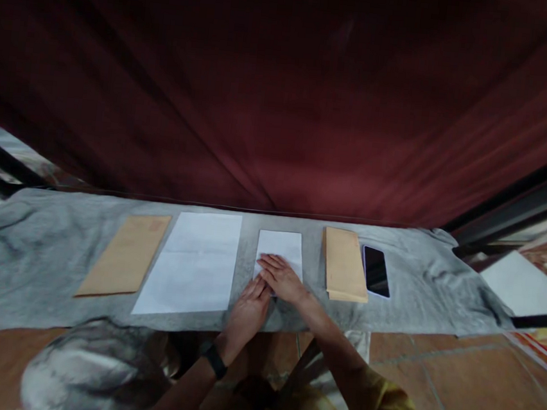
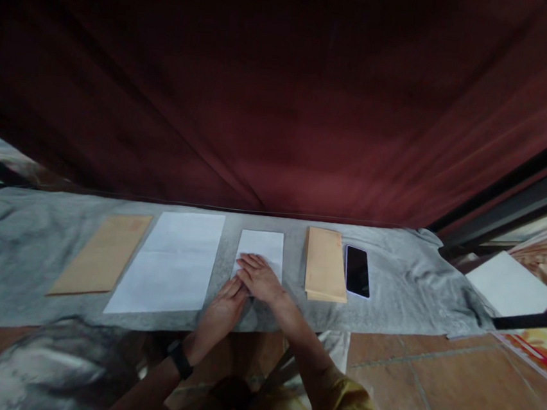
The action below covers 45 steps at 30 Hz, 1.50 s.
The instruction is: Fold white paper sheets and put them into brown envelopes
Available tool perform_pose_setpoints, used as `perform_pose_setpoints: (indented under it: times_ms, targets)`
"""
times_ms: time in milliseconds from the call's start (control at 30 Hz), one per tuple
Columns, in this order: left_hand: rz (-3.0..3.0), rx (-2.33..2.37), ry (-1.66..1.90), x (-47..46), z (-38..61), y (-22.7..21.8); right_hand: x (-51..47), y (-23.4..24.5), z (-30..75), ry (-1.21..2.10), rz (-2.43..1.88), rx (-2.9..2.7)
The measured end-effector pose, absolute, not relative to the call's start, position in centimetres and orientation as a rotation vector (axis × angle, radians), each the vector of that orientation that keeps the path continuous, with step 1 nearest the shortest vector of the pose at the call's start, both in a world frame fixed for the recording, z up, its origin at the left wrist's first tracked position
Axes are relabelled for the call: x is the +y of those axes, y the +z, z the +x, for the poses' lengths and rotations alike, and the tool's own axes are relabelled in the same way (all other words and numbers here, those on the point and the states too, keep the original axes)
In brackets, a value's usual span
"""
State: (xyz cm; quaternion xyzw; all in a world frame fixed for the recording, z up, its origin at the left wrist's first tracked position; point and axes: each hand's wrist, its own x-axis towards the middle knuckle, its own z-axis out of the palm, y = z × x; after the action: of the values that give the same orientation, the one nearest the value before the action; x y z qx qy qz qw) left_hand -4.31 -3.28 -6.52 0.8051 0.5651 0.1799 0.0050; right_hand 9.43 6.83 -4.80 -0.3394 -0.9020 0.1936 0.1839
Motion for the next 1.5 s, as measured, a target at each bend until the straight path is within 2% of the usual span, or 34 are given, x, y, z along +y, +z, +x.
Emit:
perform_pose_setpoints:
  times_ms: [233,733,933,1167,1333,1500]
  targets:
    - [2.542,1.797,0.513,-3.7,-4.2,-6.3,10.5,-5.5,9.4,0.408,-1.016,-2.671]
    - [2.518,1.867,0.474,-3.6,-3.6,-8.5,17.4,-5.4,9.7,0.346,-1.114,-2.622]
    - [2.516,1.874,0.458,-4.0,-3.5,-8.0,13.3,-4.0,10.2,0.326,-1.197,-2.475]
    - [2.485,1.831,0.445,-4.2,-3.4,-6.1,5.1,-5.8,13.8,0.317,-1.338,-2.445]
    - [2.366,1.881,0.537,-3.8,-2.9,-3.6,4.1,-5.7,14.3,0.275,-1.352,-2.455]
    - [2.396,1.857,0.655,0.9,-0.9,-2.7,4.2,-5.6,14.1,0.257,-1.335,-2.479]
